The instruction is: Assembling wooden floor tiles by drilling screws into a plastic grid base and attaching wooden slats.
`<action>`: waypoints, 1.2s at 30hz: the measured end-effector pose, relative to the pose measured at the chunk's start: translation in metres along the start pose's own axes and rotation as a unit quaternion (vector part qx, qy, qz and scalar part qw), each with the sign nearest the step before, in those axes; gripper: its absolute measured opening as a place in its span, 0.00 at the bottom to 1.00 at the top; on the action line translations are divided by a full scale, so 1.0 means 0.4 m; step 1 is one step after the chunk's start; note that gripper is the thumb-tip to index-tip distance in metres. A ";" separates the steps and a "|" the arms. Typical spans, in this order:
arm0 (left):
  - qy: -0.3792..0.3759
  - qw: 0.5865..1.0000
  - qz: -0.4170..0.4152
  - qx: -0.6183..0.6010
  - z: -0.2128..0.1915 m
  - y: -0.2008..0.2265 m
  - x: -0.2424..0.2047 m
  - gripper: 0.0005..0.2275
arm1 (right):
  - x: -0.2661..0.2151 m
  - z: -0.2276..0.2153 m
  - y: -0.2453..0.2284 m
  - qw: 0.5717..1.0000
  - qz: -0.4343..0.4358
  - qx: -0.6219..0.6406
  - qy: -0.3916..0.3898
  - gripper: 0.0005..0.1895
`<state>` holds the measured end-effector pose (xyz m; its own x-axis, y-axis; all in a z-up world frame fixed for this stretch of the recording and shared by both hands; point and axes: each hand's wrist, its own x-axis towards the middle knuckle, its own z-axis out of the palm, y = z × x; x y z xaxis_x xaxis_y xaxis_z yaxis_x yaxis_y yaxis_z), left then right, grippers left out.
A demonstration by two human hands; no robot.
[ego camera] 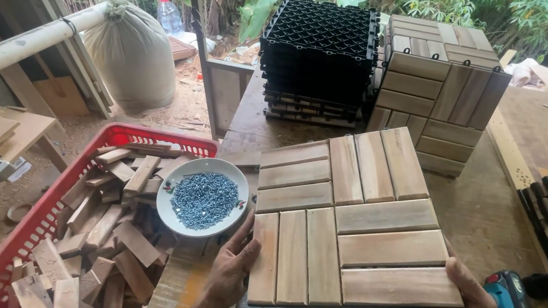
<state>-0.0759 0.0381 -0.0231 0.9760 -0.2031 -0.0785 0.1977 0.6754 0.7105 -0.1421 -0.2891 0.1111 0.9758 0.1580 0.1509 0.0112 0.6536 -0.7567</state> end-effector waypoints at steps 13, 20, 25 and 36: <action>-0.096 0.988 0.120 0.029 0.010 0.063 -0.009 0.38 | 0.005 -0.286 0.156 0.997 -0.012 -0.035 0.062 0.36; -0.141 0.978 0.132 0.082 0.001 0.083 -0.008 0.38 | 0.001 -0.375 0.230 0.995 0.018 -0.006 0.100 0.33; -0.160 0.966 0.162 0.121 0.020 0.098 0.000 0.35 | 0.003 -0.335 0.230 0.979 0.060 -0.030 0.190 0.35; 0.006 0.994 0.085 0.074 0.047 0.121 0.077 0.30 | -0.016 -0.286 0.169 0.982 -0.020 -0.030 0.186 0.36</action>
<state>-0.0378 0.0512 0.0220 0.9954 -0.0848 0.0440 0.0143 0.5875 0.8091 -0.1225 -0.3307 -0.0139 0.9864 -0.1555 -0.0526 0.0536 0.6078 -0.7923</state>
